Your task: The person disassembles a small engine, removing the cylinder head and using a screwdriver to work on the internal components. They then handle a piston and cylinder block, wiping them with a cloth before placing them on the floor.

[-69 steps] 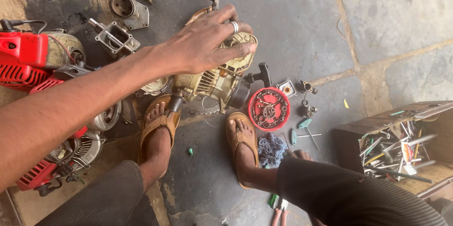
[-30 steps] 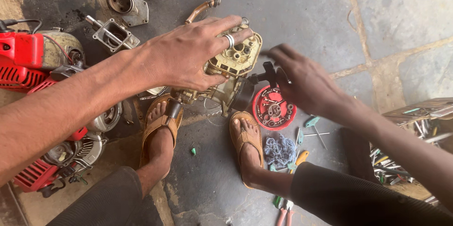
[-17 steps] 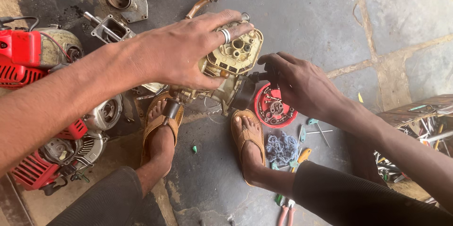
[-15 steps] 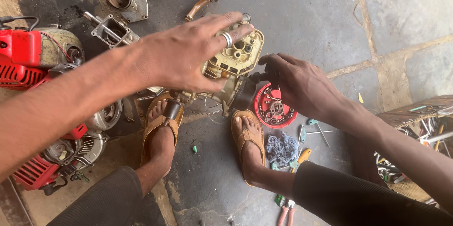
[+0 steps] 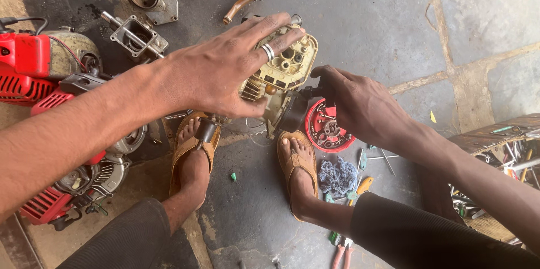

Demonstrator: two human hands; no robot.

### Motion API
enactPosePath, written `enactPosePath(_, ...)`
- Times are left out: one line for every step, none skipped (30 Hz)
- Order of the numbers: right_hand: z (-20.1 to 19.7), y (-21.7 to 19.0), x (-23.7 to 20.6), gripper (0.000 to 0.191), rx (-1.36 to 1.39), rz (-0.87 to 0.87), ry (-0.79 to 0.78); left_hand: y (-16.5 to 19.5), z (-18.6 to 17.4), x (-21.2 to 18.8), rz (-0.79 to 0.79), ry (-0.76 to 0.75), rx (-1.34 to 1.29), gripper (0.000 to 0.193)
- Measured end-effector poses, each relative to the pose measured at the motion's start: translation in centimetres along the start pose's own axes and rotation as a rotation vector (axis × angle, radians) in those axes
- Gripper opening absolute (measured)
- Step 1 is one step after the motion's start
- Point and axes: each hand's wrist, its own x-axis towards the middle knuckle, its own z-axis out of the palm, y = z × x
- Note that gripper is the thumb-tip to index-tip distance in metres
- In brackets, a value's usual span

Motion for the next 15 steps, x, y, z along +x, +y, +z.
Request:
enactPosePath(0.0,0.0,0.0,0.030,0.009,-0.020,0.005,0.0,0.1,0.0,0.000,0.001,-0.013,0.113)
enactPosePath(0.0,0.0,0.1,0.032,0.019,-0.040,0.012,-0.2,0.1,0.0,0.000,0.002,-0.025,0.112)
enactPosePath(0.0,0.0,0.1,0.033,0.022,-0.058,0.022,-0.3,0.2,0.0,0.000,0.004,-0.034,0.111)
enactPosePath(0.0,0.0,0.1,0.034,0.024,-0.076,0.034,-0.3,0.3,0.0,0.017,0.025,-0.017,0.109)
enactPosePath(0.0,-0.1,0.1,0.034,0.025,-0.094,0.046,-0.4,0.5,0.0,0.034,0.047,0.000,0.107)
enactPosePath(0.1,-0.1,0.2,0.034,0.021,-0.075,0.035,-0.4,0.7,-0.1,0.050,0.067,0.015,0.104)
enactPosePath(0.1,-0.1,0.2,0.033,0.019,-0.055,0.025,-0.5,0.8,-0.2,0.055,0.074,0.025,0.104)
enactPosePath(0.1,-0.1,0.2,0.033,0.015,-0.036,0.016,-0.6,1.0,-0.2,0.061,0.082,0.036,0.103)
enactPosePath(0.2,0.0,0.2,0.035,0.026,-0.038,0.016,-0.7,1.1,-0.2,0.069,0.090,0.047,0.102)
enactPosePath(0.2,0.0,0.2,0.036,0.037,-0.039,0.015,-0.8,1.3,-0.1,0.073,0.096,0.056,0.102)
enactPosePath(0.3,0.0,0.1,0.038,0.048,-0.040,0.013,-0.8,1.4,-0.1,0.076,0.101,0.065,0.102)
enactPosePath(0.3,0.1,0.1,0.037,0.044,-0.047,0.023,-0.9,1.5,-0.1,0.079,0.106,0.077,0.102)
enactPosePath(0.4,0.1,0.1,0.036,0.040,-0.056,0.033,-0.9,1.5,-0.1,0.078,0.113,0.077,0.100)
enactPosePath(0.4,0.2,0.0,0.035,0.035,-0.064,0.043,-0.9,1.6,-0.1,0.076,0.120,0.075,0.099)
enactPosePath(0.5,0.3,0.0,0.035,0.032,-0.074,0.051,-0.9,1.6,-0.2,0.074,0.127,0.073,0.097)
